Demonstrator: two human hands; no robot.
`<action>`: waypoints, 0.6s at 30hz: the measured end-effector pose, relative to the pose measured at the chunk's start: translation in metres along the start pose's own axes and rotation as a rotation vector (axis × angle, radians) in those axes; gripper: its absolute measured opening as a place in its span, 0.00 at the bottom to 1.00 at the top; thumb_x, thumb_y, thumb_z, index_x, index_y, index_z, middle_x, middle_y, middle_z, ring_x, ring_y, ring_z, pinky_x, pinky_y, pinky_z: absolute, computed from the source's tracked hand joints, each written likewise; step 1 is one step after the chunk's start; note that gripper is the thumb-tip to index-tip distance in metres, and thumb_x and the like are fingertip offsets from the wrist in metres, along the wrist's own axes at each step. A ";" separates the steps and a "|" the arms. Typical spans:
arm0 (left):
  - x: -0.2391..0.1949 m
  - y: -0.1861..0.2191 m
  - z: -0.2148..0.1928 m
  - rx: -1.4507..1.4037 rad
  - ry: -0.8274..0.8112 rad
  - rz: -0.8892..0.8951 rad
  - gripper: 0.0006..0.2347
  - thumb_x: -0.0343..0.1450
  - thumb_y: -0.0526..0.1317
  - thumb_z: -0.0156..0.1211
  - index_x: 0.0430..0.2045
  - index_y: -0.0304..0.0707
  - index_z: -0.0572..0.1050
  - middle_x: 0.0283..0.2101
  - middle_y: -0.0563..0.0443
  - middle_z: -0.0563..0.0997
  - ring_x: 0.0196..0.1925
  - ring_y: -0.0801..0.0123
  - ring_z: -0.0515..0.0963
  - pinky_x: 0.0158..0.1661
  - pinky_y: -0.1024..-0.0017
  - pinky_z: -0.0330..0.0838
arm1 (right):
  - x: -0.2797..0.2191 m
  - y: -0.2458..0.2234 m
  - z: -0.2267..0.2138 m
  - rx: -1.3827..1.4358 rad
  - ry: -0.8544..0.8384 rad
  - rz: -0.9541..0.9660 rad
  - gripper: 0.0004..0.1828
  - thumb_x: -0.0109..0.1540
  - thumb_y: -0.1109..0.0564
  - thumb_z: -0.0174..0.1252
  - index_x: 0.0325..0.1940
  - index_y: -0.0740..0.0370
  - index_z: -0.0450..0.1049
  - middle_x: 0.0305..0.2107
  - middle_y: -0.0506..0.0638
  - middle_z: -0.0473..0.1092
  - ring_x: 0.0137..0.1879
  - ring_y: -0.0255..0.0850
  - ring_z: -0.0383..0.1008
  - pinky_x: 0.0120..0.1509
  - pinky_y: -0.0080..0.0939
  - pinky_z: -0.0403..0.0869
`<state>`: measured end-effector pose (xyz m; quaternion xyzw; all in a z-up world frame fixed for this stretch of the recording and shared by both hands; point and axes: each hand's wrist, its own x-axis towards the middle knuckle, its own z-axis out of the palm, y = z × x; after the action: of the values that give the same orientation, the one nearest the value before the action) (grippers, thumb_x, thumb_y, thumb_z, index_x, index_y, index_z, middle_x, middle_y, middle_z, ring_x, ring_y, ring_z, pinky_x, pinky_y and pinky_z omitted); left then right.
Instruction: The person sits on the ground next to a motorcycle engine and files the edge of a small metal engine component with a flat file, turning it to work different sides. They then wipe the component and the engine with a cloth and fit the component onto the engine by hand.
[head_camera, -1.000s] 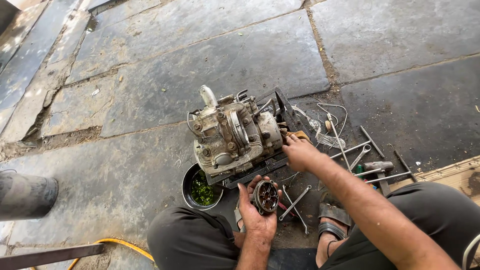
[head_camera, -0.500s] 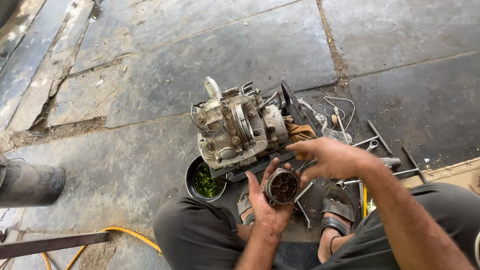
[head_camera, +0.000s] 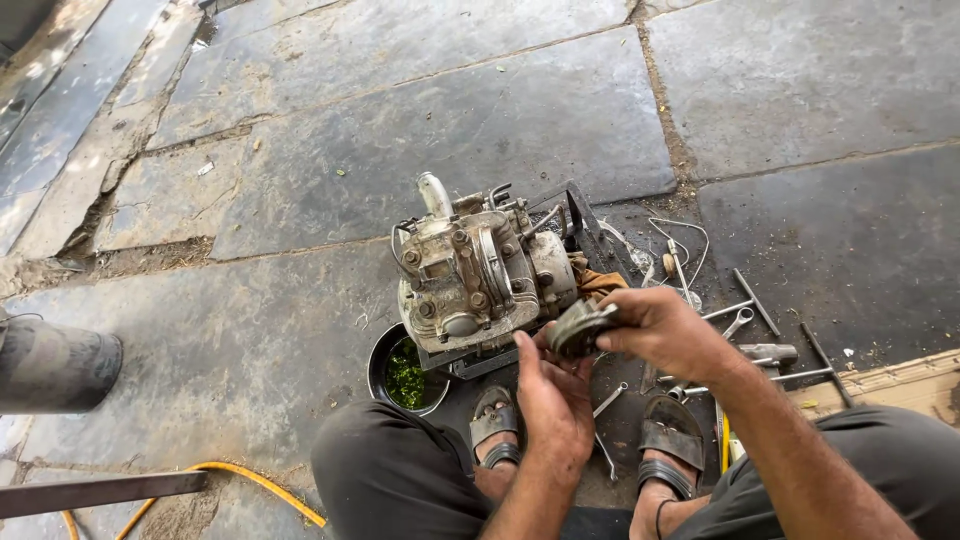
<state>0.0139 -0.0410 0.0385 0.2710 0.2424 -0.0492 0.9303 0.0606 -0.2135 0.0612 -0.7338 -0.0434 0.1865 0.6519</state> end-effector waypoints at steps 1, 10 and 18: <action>-0.003 0.000 0.001 -0.002 0.001 0.003 0.26 0.76 0.60 0.45 0.45 0.31 0.73 0.42 0.43 0.83 0.44 0.63 0.83 0.45 0.67 0.79 | 0.000 0.000 -0.003 -0.001 -0.003 -0.001 0.18 0.56 0.68 0.65 0.50 0.65 0.80 0.40 0.55 0.84 0.44 0.40 0.82 0.49 0.40 0.81; -0.011 0.000 0.032 0.498 -0.197 0.230 0.17 0.72 0.43 0.60 0.54 0.41 0.74 0.51 0.55 0.80 0.52 0.72 0.78 0.54 0.70 0.73 | 0.012 0.028 0.008 0.754 0.236 -0.224 0.17 0.58 0.68 0.64 0.52 0.67 0.78 0.39 0.57 0.80 0.41 0.41 0.82 0.42 0.42 0.84; 0.008 0.005 0.021 0.443 -0.463 0.497 0.14 0.75 0.42 0.65 0.49 0.31 0.77 0.45 0.50 0.82 0.46 0.72 0.79 0.47 0.72 0.77 | -0.018 0.007 -0.056 0.328 -0.132 -0.201 0.37 0.52 0.47 0.71 0.61 0.70 0.78 0.43 0.64 0.80 0.49 0.46 0.81 0.53 0.48 0.82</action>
<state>0.0308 -0.0482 0.0528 0.4970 -0.0629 0.0662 0.8629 0.0614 -0.2726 0.0624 -0.5959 -0.1282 0.1728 0.7737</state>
